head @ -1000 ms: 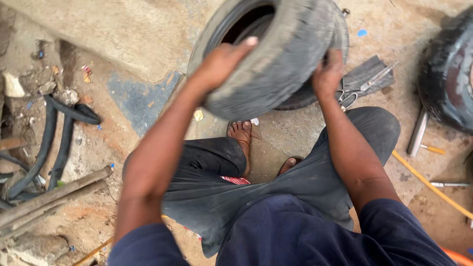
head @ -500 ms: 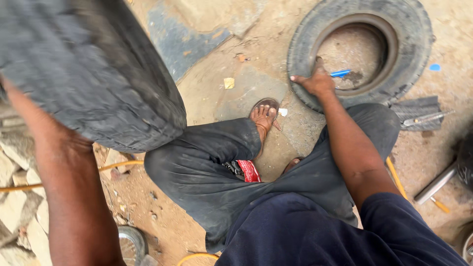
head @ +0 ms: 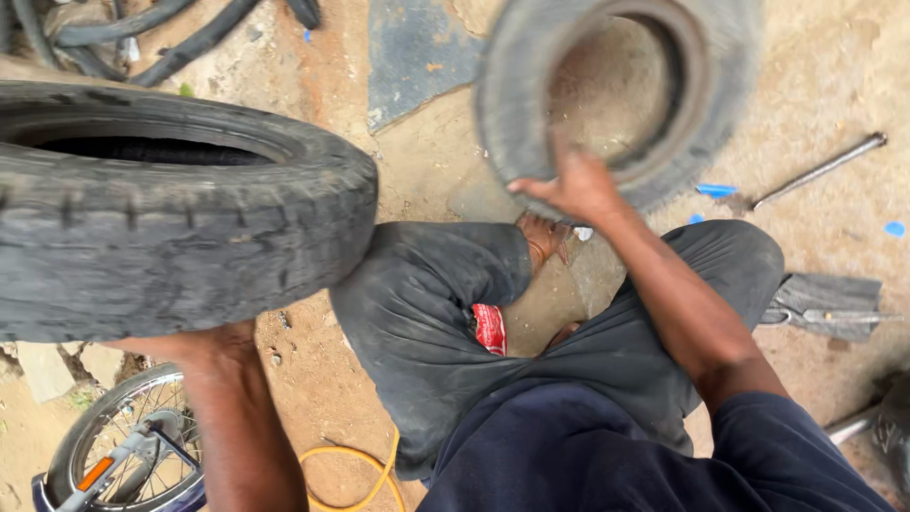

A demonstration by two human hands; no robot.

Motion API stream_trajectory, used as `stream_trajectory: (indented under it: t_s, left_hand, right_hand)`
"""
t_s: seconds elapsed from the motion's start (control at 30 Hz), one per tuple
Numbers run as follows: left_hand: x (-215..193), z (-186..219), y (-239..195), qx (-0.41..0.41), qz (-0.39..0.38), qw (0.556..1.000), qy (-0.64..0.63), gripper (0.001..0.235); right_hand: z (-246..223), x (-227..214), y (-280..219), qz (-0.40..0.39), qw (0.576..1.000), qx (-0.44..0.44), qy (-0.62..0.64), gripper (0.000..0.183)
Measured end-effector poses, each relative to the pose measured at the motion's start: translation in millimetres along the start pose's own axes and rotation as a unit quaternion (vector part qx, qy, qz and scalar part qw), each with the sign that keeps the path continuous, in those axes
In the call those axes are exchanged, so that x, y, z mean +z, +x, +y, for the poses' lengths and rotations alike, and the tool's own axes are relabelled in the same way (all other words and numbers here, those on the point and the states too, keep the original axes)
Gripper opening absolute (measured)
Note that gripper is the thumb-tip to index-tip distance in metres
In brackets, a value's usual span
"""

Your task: The person sits on the ground and uses shears to cut a piece of rubber from a tire. They then insert the cut rubber patch into the inner rim of the tire and press it into place with their hands.

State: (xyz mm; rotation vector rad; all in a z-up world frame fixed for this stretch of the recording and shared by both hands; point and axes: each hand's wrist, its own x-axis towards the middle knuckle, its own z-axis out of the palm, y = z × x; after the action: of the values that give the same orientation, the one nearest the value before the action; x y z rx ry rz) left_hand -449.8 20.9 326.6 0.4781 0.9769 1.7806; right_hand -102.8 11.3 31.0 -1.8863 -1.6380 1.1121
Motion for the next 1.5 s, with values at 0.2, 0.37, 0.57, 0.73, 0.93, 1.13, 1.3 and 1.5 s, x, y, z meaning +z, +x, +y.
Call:
stream_trajectory:
  t_s: [0.2, 0.37, 0.57, 0.73, 0.93, 1.13, 1.3, 1.5]
  left_hand:
    - [-37.2, -27.2, 17.0, -0.017, -0.166, 0.984, 0.063, 0.090]
    - [-6.2, -46.0, 8.0, -0.061, -0.204, 0.976, 0.038, 0.091]
    - [82.1, -127.0, 43.6, -0.165, -0.327, 0.931, 0.013, 0.095]
    - [147.6, -211.8, 62.5, -0.245, -0.398, 0.884, 0.017, 0.098]
    - [218.3, -297.6, 39.2, -0.276, -0.487, 0.826, 0.063, 0.093]
    - [241.8, -361.7, -13.7, -0.295, -0.613, 0.716, 0.157, 0.102]
    - [195.3, -438.2, -45.5, -0.165, -0.693, 0.657, 0.248, 0.106]
    - [90.2, -481.5, -110.7, -0.508, -0.537, 0.624, 0.253, 0.096]
  right_hand:
    - [-95.9, 1.4, 51.9, 0.145, 0.936, -0.318, -0.035, 0.082]
    - [-62.1, -5.1, 22.6, 0.274, 0.937, -0.199, 0.085, 0.043]
    - [47.7, 20.5, -63.8, 0.270, 0.956, -0.008, 0.113, 0.036]
    - [59.5, 25.4, -146.8, 0.308, 0.934, 0.072, 0.167, 0.039]
    - [17.0, -5.5, -192.0, 0.376, 0.901, 0.060, 0.207, 0.049]
    - [-12.8, -64.5, -206.7, 0.438, 0.873, 0.041, 0.209, 0.069]
    - [-0.3, -135.7, -194.1, 0.472, 0.842, -0.010, 0.259, 0.109]
    - [46.7, -161.0, -141.3, 0.457, 0.824, 0.155, 0.298, 0.110]
